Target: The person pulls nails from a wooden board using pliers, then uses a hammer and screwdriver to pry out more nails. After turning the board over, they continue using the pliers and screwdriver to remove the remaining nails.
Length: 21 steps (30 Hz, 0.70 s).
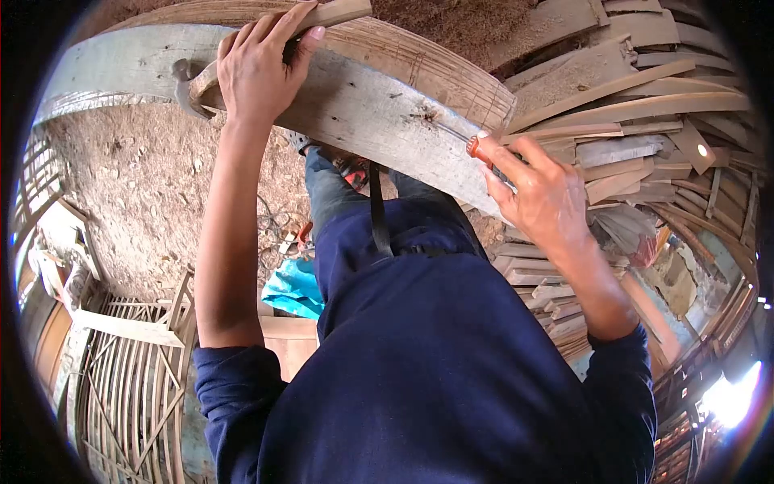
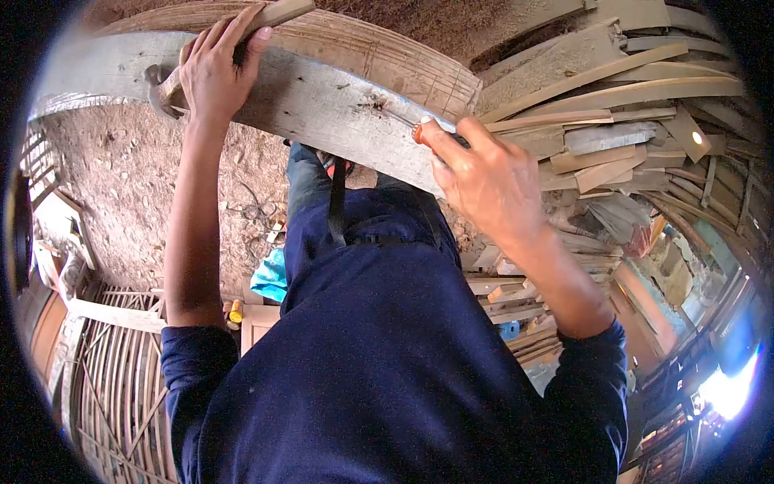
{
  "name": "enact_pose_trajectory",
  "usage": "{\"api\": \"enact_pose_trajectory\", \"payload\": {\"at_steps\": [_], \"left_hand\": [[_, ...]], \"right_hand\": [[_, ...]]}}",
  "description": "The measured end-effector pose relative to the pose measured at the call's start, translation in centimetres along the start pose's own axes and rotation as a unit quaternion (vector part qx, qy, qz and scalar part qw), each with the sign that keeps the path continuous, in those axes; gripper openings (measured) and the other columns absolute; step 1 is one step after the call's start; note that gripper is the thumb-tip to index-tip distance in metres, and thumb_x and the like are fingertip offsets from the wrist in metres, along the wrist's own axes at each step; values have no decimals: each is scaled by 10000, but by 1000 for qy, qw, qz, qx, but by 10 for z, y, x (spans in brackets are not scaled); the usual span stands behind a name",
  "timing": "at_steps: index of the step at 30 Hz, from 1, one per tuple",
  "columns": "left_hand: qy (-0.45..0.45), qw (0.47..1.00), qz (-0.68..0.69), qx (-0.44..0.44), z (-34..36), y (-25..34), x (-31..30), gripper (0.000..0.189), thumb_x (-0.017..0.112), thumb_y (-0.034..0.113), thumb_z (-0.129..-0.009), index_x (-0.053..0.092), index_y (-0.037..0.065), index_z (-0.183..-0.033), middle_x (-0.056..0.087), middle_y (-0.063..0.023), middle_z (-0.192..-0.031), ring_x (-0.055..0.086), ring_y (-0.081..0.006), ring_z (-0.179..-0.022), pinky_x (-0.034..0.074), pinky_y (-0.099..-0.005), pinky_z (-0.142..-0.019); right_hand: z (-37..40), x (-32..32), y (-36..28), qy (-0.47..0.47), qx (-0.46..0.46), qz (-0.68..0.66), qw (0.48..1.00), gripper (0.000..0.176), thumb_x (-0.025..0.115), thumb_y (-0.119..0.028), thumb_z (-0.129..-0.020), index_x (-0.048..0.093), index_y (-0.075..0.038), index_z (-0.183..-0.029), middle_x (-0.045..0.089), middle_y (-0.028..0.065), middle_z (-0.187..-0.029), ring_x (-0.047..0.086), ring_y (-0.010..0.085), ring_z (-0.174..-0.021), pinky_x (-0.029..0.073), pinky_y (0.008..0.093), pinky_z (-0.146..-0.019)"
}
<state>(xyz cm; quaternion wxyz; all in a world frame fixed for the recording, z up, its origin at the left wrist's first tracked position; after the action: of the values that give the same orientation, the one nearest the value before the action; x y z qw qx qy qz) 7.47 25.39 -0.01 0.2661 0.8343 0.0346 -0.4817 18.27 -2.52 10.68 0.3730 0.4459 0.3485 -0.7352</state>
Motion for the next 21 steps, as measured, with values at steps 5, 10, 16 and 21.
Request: {"api": "enact_pose_trajectory", "payload": {"at_steps": [5, 10, 16, 21], "left_hand": [[-18, 999, -30, 3, -4, 4, -3, 358, 692, 217, -848, 714, 97, -1185, 718, -102, -1019, 665, -310, -964, 476, -431, -918], [-24, 999, -31, -9, -4, 1, 1, 364, 696, 214, -845, 712, 102, -1191, 711, -113, -1008, 660, -313, -958, 470, -431, -916], [-51, 995, -86, 18, 12, -13, 20, 391, 593, 405, -1001, 642, 252, -1358, 707, -46, -1093, 666, -266, -1025, 455, -420, -952], [2, 996, -81, 32, 12, -18, 23, 366, 641, 422, -957, 693, 253, -1277, 705, -25, -954, 669, -251, -925, 453, -415, -924]], "right_hand": [[-30, -9, -1, -62, -95, 4, 994, 332, 721, -154, -863, 665, -120, -1188, 610, 122, -891, 697, 318, -708, 586, 417, -643], [-28, 4, 12, -28, -106, -22, 994, 289, 708, -154, -885, 677, -126, -1171, 613, 114, -875, 690, 309, -672, 578, 411, -601], [-2, 50, 44, 91, -110, -110, 984, 302, 728, -183, -896, 704, -158, -1195, 601, 55, -855, 667, 243, -621, 561, 369, -525], [2, 72, 56, 175, -121, -155, 965, 323, 754, -181, -879, 716, -166, -1199, 601, 39, -839, 653, 216, -604, 560, 346, -517]]}}
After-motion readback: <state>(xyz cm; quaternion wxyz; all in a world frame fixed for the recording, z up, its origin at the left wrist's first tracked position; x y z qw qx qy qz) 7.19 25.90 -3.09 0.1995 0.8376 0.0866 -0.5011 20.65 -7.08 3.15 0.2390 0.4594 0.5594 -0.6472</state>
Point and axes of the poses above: each hand's wrist, its own z-axis away from the middle knuckle, its own x-axis out of the palm, y = z × x, the point moved 4 cm from there along -z, towards the middle knuckle
